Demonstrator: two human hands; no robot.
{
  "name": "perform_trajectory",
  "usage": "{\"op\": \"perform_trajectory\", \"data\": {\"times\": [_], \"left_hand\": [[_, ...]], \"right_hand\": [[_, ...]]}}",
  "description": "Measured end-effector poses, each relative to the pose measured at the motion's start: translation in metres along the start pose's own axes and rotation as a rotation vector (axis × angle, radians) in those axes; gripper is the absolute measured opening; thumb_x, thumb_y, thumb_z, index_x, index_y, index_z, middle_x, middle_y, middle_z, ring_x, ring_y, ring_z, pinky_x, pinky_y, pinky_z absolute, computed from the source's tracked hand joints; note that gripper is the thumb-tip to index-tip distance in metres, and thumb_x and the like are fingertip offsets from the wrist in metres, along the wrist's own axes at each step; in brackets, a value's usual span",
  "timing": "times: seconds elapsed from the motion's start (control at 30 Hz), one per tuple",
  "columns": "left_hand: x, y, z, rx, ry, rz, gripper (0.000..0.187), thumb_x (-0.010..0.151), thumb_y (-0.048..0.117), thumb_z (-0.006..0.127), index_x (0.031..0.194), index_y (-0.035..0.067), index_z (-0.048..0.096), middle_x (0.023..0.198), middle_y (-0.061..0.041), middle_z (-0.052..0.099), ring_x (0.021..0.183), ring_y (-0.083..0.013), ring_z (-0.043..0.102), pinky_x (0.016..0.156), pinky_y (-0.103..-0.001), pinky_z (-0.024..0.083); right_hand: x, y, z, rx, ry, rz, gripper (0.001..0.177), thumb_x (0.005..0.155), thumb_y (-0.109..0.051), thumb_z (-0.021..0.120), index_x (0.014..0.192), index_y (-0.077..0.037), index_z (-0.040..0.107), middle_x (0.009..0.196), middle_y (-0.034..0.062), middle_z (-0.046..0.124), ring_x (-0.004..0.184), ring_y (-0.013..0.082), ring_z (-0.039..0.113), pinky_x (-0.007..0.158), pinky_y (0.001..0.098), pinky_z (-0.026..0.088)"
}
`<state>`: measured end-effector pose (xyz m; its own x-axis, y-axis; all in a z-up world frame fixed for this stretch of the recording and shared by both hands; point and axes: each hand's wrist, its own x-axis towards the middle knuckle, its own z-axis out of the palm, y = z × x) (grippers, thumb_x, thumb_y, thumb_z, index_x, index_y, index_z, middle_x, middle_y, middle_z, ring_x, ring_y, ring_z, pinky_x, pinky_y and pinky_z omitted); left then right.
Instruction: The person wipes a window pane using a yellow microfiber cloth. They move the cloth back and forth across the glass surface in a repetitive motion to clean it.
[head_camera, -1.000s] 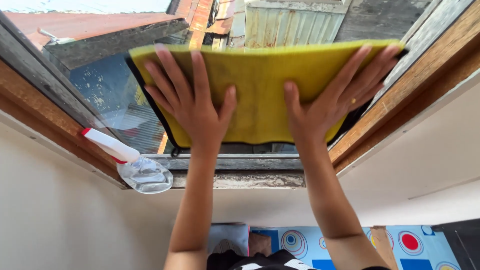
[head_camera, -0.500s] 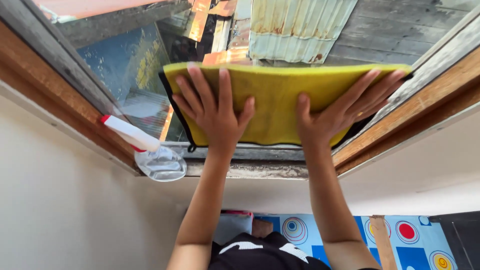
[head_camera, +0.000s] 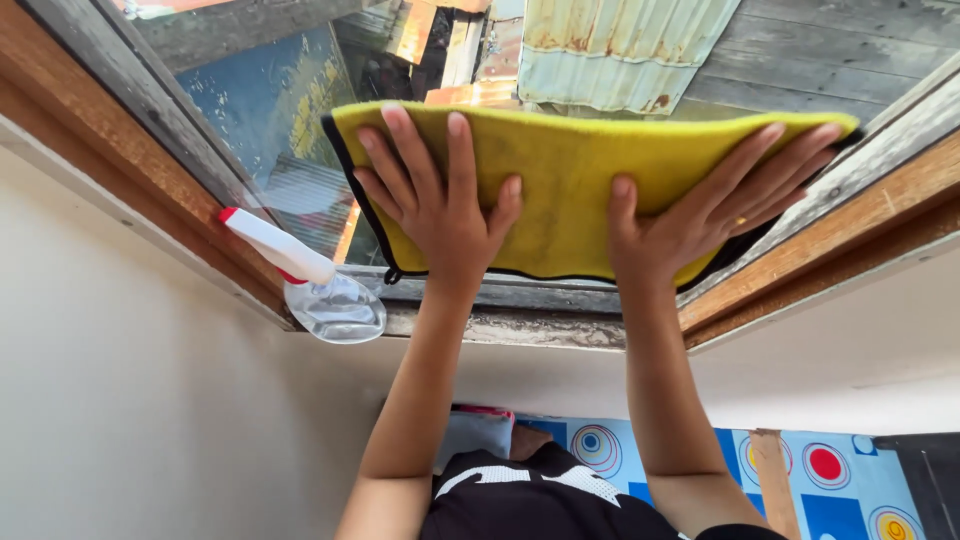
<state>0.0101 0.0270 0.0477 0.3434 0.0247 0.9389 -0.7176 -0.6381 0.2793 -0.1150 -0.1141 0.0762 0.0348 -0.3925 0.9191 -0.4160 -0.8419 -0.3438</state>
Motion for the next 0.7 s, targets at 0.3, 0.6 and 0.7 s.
{"op": "perform_trajectory", "data": {"times": [0.3,0.6,0.7], "left_hand": [[0.012,0.002,-0.005,-0.004,-0.015,0.005,0.069,0.106,0.069,0.043,0.16,0.025,0.039,0.169,-0.019,0.023,0.161,-0.046,0.016,0.135,-0.065,0.008],[0.062,0.019,-0.019,0.037,-0.029,-0.012,0.069,0.104,0.069,0.037,0.158,0.026,0.041,0.168,-0.019,0.026,0.162,-0.0437,0.017,0.137,-0.06,0.006],[0.03,0.01,-0.006,0.039,-0.029,-0.013,0.07,0.106,0.07,0.036,0.161,0.027,0.035,0.17,-0.019,0.023,0.162,-0.0458,0.016,0.137,-0.064,0.007]], "right_hand": [[0.019,0.003,-0.002,0.026,-0.007,0.0,0.103,0.097,-0.085,0.042,0.174,-0.031,0.0,0.182,-0.0064,-0.01,0.177,0.0232,-0.005,0.154,0.0598,0.004],[0.056,-0.019,-0.014,0.013,-0.007,0.049,0.103,0.096,-0.087,0.038,0.177,-0.033,0.004,0.185,-0.0117,-0.009,0.183,0.0155,-0.003,0.163,0.0512,0.003],[0.035,-0.013,-0.009,-0.004,0.003,0.042,0.1,0.097,-0.085,0.036,0.175,-0.031,0.005,0.184,-0.0072,-0.006,0.18,0.0208,-0.001,0.158,0.0572,0.005]]}}
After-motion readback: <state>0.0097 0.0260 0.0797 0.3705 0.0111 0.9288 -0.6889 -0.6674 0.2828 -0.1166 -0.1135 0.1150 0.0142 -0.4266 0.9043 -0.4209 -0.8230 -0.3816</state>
